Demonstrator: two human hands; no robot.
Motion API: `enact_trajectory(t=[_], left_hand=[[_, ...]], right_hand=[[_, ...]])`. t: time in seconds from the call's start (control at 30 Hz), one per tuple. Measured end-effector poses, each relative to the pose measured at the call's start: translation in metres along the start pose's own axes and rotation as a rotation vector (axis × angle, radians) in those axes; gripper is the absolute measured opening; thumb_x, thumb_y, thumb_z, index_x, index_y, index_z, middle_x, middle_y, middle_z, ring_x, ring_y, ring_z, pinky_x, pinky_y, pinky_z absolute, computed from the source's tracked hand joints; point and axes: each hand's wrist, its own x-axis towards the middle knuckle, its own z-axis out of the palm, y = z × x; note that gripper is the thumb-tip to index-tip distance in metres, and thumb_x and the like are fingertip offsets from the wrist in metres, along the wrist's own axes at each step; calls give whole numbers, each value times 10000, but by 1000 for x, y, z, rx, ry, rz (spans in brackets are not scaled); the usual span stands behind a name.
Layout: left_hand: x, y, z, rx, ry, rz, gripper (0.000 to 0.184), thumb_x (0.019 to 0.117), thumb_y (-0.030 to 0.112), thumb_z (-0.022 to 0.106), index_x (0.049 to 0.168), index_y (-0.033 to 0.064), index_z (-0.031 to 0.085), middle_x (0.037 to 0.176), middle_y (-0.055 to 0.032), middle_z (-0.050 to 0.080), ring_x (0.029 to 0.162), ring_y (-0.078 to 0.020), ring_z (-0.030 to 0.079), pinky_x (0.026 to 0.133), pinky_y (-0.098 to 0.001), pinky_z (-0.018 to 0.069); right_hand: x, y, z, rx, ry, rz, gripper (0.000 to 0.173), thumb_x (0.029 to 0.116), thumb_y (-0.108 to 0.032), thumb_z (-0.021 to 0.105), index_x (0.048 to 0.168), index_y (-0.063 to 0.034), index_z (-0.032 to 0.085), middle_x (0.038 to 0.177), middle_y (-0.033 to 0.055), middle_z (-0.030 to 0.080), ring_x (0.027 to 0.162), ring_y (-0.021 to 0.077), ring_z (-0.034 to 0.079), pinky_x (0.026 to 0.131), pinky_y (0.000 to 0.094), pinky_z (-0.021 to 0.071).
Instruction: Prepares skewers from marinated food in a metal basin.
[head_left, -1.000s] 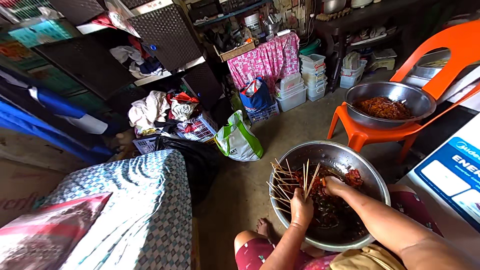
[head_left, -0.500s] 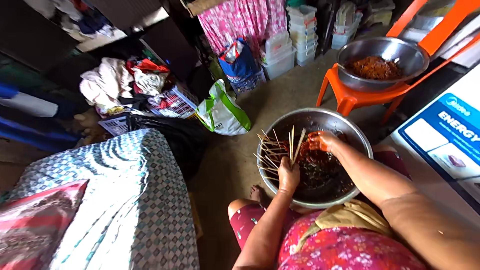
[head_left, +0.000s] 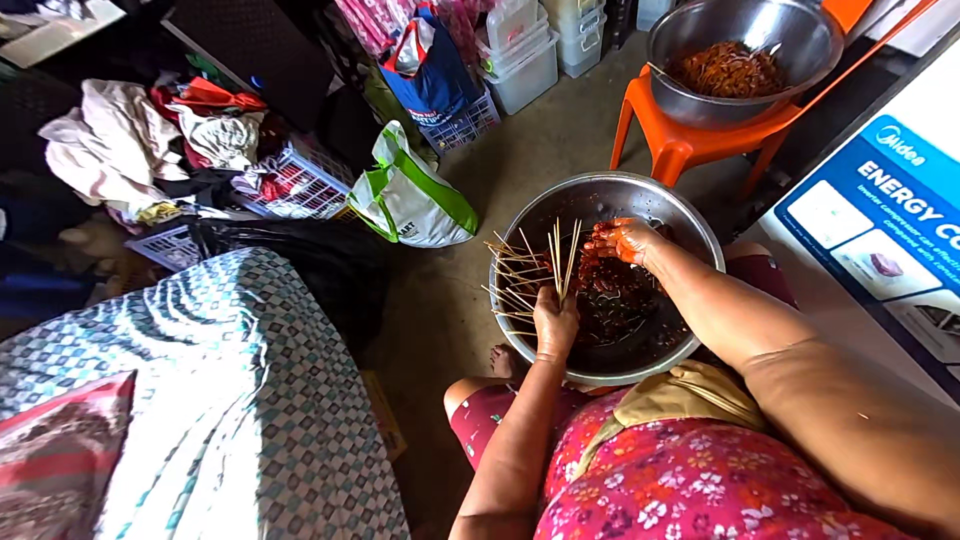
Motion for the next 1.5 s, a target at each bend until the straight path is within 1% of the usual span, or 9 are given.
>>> enact_trajectory(t=[0.13, 0.27, 0.43, 0.63, 0.77, 0.9, 1.13, 1.33, 1.5], left_hand=[[1, -2, 0, 33, -1, 19, 218, 999, 72, 597, 1180, -44, 564, 663, -45, 591, 508, -122, 570, 508, -289, 519], [1, -4, 1, 73, -10, 37, 223, 995, 76, 604, 1184, -37, 574, 670, -43, 598, 518, -120, 572, 521, -298, 519], [2, -5, 1, 87, -17, 53, 220, 987, 68, 603, 1177, -39, 577, 674, -48, 601, 520, -125, 577, 527, -309, 528], [2, -5, 1, 189, -12, 83, 265, 974, 98, 617, 1206, -29, 592, 736, -61, 636, 569, -137, 599, 584, -334, 543], [2, -5, 1, 204, 1, 85, 246, 976, 96, 614, 1190, -23, 596, 735, -60, 635, 571, -136, 604, 586, -334, 547], [1, -4, 0, 206, -7, 78, 260, 970, 92, 614, 1199, -28, 594, 744, -69, 636, 578, -139, 602, 590, -337, 544], [0, -5, 1, 193, 9, 103, 235, 966, 102, 621, 1161, -28, 602, 726, -59, 627, 563, -134, 593, 570, -327, 536], [2, -5, 1, 227, 2, 90, 237, 965, 103, 620, 1165, -22, 608, 753, -73, 628, 591, -144, 595, 599, -340, 537], [4, -5, 0, 230, 0, 90, 237, 955, 97, 625, 1162, -19, 616, 746, -68, 622, 588, -140, 589, 596, -336, 531]], right_hand=[[4, 3, -1, 24, 63, 1, 215, 1024, -35, 563, 1231, 14, 534, 903, 105, 627, 726, 192, 650, 700, 361, 593], [7, 6, -2, 82, 87, 8, 219, 996, -34, 608, 1199, -1, 531, 850, 101, 629, 681, 200, 655, 666, 374, 606], [3, 3, 1, 144, 101, 12, 256, 1009, -35, 587, 1244, 7, 493, 885, 117, 595, 693, 220, 654, 689, 405, 619], [3, 6, 2, 176, 81, 26, 129, 1054, -120, 527, 1129, -16, 541, 845, 63, 572, 684, 174, 626, 689, 362, 605], [4, 5, 2, 135, 71, 59, 148, 1062, -133, 495, 1148, -25, 548, 887, 67, 589, 717, 166, 613, 684, 334, 570], [4, 3, -1, 119, 85, 43, 225, 1050, -69, 513, 1267, -11, 518, 977, 102, 599, 791, 191, 620, 708, 356, 561], [8, 4, -4, 95, 66, 4, 198, 1041, 13, 457, 1234, -9, 493, 965, 102, 603, 757, 188, 648, 687, 348, 584], [0, 2, 2, 133, 63, -93, 200, 981, 89, 538, 1167, 17, 517, 964, 108, 618, 784, 192, 663, 751, 370, 607], [2, 2, 2, 140, 73, -133, 257, 955, 128, 552, 1184, 16, 516, 986, 107, 617, 795, 195, 684, 776, 377, 624]])
